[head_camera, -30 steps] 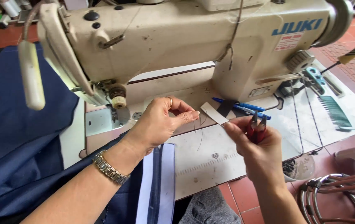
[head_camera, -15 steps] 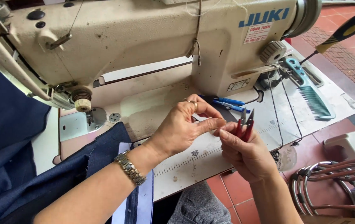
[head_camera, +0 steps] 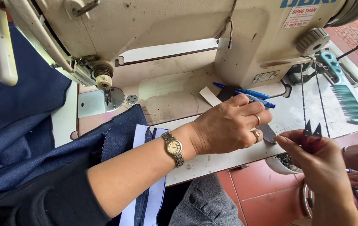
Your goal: The person is aligning a pocket flap on a blue garment and trimming excess threads using snips at a sewing machine station.
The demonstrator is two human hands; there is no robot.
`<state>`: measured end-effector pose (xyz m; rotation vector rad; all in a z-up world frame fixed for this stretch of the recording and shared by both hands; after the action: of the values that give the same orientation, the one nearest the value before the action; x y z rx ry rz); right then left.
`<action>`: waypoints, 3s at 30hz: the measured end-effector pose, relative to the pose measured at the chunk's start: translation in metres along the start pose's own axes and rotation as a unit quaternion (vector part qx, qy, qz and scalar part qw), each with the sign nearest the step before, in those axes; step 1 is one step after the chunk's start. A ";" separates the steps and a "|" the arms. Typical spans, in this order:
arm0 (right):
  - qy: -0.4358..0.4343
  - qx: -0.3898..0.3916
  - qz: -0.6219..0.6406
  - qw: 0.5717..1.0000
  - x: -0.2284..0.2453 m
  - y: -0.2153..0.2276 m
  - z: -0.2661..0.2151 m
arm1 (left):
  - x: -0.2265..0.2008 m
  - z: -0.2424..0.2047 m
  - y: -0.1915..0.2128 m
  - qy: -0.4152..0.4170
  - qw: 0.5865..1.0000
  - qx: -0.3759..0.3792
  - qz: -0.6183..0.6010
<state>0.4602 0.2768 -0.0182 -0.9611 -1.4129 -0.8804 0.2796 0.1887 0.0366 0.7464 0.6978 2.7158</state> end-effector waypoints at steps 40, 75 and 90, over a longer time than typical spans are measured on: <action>-0.045 -0.111 -0.342 0.932 -0.076 0.120 0.012 | -0.012 -0.016 -0.006 -0.081 0.997 0.004 0.010; -0.052 -0.116 -0.130 0.983 -0.122 0.175 0.035 | -0.005 -0.033 0.026 -0.074 0.997 -0.002 0.032; 0.300 0.171 -0.388 0.855 -0.003 -0.193 0.003 | -0.036 -0.240 0.418 0.618 0.680 0.144 0.367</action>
<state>0.2810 0.2057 -0.0183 0.2180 -1.3151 -1.3078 0.1407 -0.2743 0.0515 -1.3411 1.2518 3.6227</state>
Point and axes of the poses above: each hand's wrist, its own z-axis towards the middle knuckle, its own y-axis out of the back of the hand, x = y × z, the point moved 4 cm from there along z, towards the middle knuckle, and after that the axes turned 14 degrees about z, right-handed, at the moved point
